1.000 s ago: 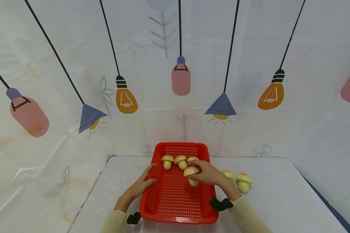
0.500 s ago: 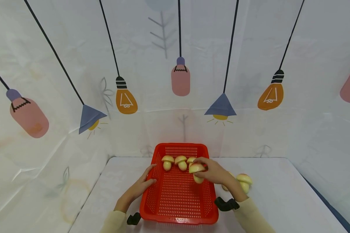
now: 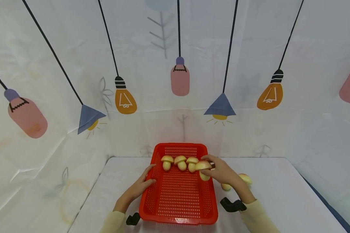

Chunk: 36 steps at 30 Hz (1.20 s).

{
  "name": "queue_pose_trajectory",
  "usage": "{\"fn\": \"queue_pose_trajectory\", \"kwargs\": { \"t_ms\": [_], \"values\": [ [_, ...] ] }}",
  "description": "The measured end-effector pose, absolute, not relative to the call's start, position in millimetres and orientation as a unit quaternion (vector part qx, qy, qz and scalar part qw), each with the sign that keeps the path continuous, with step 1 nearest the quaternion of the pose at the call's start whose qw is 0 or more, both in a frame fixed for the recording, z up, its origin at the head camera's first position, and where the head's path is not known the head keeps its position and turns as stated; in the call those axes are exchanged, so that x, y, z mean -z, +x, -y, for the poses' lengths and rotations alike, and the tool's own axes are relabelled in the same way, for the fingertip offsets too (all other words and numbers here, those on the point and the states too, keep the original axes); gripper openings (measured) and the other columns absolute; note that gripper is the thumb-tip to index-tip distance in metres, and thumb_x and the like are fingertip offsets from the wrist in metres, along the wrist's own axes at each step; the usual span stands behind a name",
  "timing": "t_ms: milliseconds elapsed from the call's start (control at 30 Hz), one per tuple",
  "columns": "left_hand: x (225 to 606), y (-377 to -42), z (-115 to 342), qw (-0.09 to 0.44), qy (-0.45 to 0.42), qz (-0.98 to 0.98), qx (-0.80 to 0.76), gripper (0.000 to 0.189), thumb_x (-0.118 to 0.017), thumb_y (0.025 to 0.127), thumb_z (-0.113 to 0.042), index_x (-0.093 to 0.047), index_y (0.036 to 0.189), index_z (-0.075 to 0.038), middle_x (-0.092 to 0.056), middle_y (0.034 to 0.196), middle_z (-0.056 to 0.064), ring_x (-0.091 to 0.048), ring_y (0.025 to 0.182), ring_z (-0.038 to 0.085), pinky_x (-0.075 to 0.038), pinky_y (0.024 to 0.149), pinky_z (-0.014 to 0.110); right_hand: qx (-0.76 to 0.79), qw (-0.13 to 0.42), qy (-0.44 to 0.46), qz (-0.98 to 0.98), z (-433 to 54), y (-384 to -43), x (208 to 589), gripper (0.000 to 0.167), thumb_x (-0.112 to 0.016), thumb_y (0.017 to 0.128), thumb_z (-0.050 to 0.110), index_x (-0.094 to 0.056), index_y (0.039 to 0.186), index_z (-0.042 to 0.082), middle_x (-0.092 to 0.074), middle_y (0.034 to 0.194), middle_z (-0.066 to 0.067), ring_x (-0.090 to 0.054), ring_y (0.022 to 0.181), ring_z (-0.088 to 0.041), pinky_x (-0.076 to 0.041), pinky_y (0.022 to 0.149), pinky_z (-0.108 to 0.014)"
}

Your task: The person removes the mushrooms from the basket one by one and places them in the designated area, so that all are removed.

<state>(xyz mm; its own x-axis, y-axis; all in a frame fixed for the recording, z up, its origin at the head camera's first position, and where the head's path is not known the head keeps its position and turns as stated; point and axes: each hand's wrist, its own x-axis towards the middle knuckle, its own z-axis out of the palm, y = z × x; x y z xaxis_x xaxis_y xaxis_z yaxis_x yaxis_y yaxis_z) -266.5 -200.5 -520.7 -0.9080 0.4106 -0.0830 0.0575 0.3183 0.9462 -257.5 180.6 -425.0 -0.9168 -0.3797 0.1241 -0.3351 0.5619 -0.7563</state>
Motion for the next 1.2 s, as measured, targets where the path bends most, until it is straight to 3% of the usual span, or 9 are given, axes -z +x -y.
{"fn": "queue_pose_trajectory", "kwargs": {
  "t_ms": [333,733,1200],
  "values": [
    [521,-267,202,0.163,0.154,-0.791,-0.569,0.067,-0.046,0.106,-0.02,-0.013,0.164,-0.021,-0.028,0.159,0.026,-0.058,0.118,0.034,-0.056,0.096,0.046,0.439,0.032,-0.17,-0.882,-196,-257,423,0.054,-0.077,0.092,0.025,-0.059,0.137,0.002,-0.063,0.134,-0.019,-0.066,0.113,-0.037,-0.06,0.081,-0.04],
    [522,-266,201,0.161,0.15,-0.789,-0.574,0.066,-0.047,0.107,-0.019,-0.014,0.164,-0.022,-0.028,0.159,0.027,-0.059,0.116,0.033,-0.056,0.094,0.045,0.447,0.02,-0.146,-0.882,-214,-249,428,0.055,-0.075,0.094,0.026,-0.055,0.139,0.004,-0.062,0.135,-0.019,-0.066,0.114,-0.036,-0.06,0.086,-0.041],
    [520,-265,199,0.154,0.14,-0.795,-0.569,0.066,-0.049,0.106,-0.023,-0.017,0.163,-0.024,-0.027,0.16,0.025,-0.057,0.118,0.033,-0.056,0.095,0.046,0.457,0.002,-0.118,-0.882,-233,-243,439,0.057,-0.073,0.096,0.024,-0.05,0.142,0.001,-0.057,0.141,-0.028,-0.066,0.116,-0.043,-0.059,0.09,-0.046]
  ]
}}
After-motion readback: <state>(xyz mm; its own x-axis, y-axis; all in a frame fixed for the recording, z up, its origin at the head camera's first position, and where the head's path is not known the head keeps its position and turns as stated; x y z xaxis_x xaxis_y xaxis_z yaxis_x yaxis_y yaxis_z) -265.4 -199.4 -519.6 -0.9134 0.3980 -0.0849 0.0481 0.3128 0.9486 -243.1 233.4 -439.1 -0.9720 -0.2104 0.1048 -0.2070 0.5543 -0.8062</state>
